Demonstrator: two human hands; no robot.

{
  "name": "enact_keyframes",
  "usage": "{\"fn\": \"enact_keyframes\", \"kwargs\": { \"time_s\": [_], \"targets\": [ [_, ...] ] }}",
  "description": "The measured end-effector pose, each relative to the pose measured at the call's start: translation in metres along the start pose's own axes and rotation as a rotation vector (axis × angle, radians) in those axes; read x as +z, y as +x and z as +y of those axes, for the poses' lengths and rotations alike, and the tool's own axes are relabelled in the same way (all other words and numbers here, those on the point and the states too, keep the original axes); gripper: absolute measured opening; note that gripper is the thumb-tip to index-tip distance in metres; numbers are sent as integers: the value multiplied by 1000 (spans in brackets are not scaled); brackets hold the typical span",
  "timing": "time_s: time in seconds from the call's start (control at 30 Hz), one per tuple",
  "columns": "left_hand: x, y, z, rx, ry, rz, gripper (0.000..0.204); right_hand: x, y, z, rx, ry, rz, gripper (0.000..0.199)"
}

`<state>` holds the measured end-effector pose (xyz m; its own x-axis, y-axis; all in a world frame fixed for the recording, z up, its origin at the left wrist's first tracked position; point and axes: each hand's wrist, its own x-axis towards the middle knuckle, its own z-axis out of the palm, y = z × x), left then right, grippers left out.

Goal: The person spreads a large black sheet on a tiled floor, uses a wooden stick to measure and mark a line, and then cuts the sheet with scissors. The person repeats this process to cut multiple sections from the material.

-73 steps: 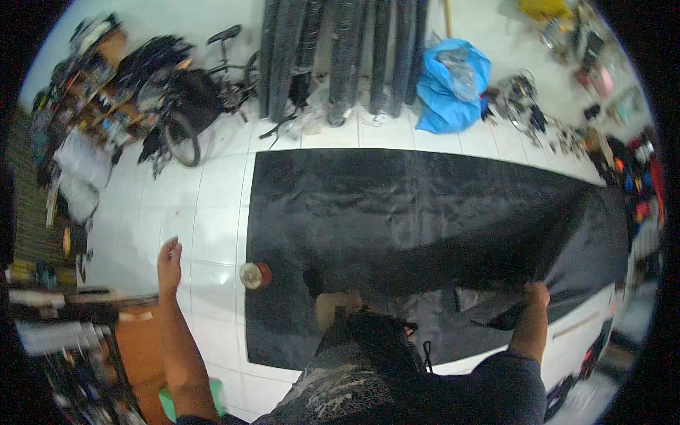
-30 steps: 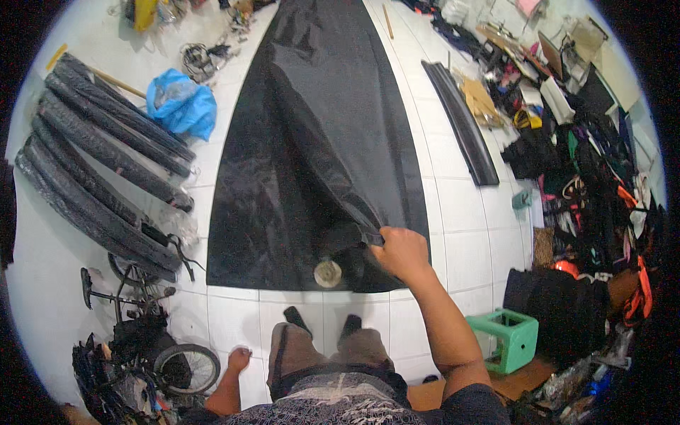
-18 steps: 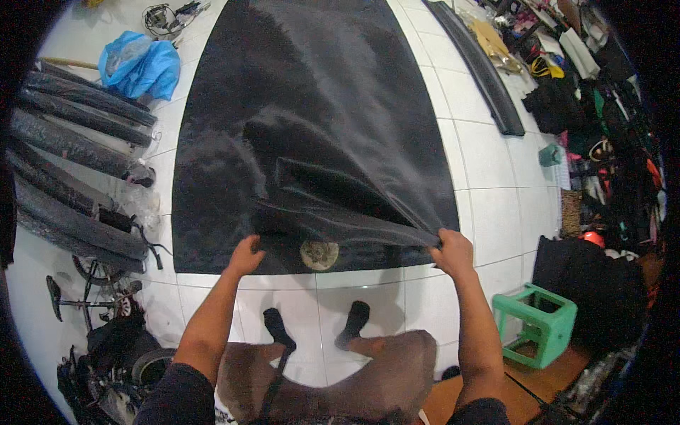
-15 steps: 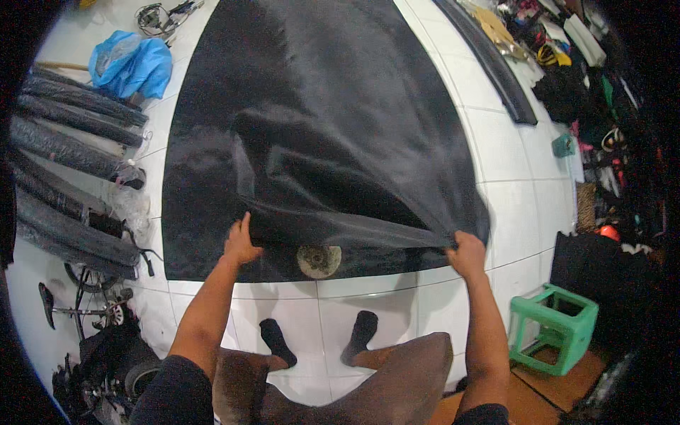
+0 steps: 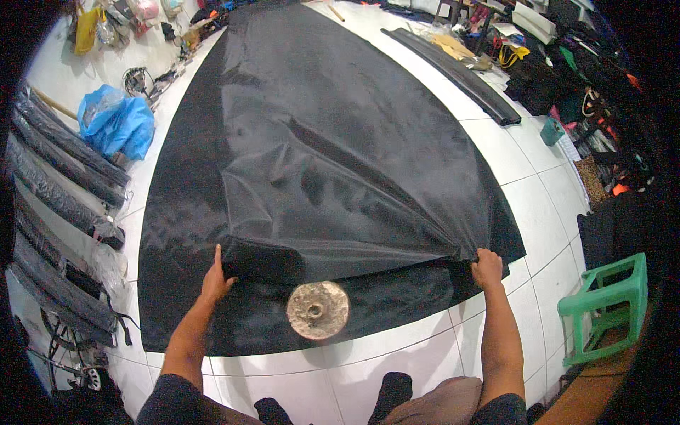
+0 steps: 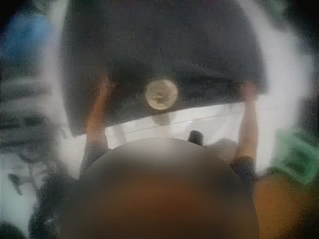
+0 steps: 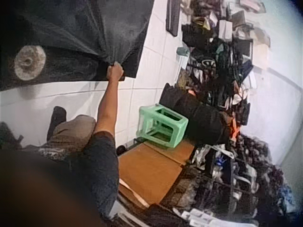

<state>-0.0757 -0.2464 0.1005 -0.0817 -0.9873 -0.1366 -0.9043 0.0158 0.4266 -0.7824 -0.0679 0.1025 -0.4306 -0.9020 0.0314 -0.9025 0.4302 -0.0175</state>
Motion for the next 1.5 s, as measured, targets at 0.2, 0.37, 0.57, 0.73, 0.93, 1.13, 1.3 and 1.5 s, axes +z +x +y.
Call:
{"fn": "enact_keyframes", "kwargs": {
  "time_s": [0.2, 0.37, 0.57, 0.73, 0.93, 1.13, 1.3, 1.5],
  "targets": [
    [-91, -12, -45, 209, -54, 498, 27, -29, 0, -25, -15, -69, -51, 32],
    [-219, -89, 11, 365, -113, 603, 13, -24, -36, -41, -7, 66, 101, 19],
    [-262, -196, 12, 472, 149, 617, 13, -56, -34, -42, 10, 164, 309, 15],
    [-253, -275, -12, 536, 352, 533, 25, -88, -55, -19, -11, 65, 249, 31],
    [-229, -320, -48, 471, 406, 426, 36, -82, -113, 12, -84, -17, 314, 28],
    [-180, -283, -91, 403, 217, 485, 47, -98, -91, -7, -112, 1, 493, 26],
    [-107, -265, -117, -85, -392, 261, 37, -118, -76, 3, -73, 121, 496, 22],
    [2, -264, -214, -1033, -247, 344, 88, -98, -81, 44, -219, -117, 156, 32]
  ]
}}
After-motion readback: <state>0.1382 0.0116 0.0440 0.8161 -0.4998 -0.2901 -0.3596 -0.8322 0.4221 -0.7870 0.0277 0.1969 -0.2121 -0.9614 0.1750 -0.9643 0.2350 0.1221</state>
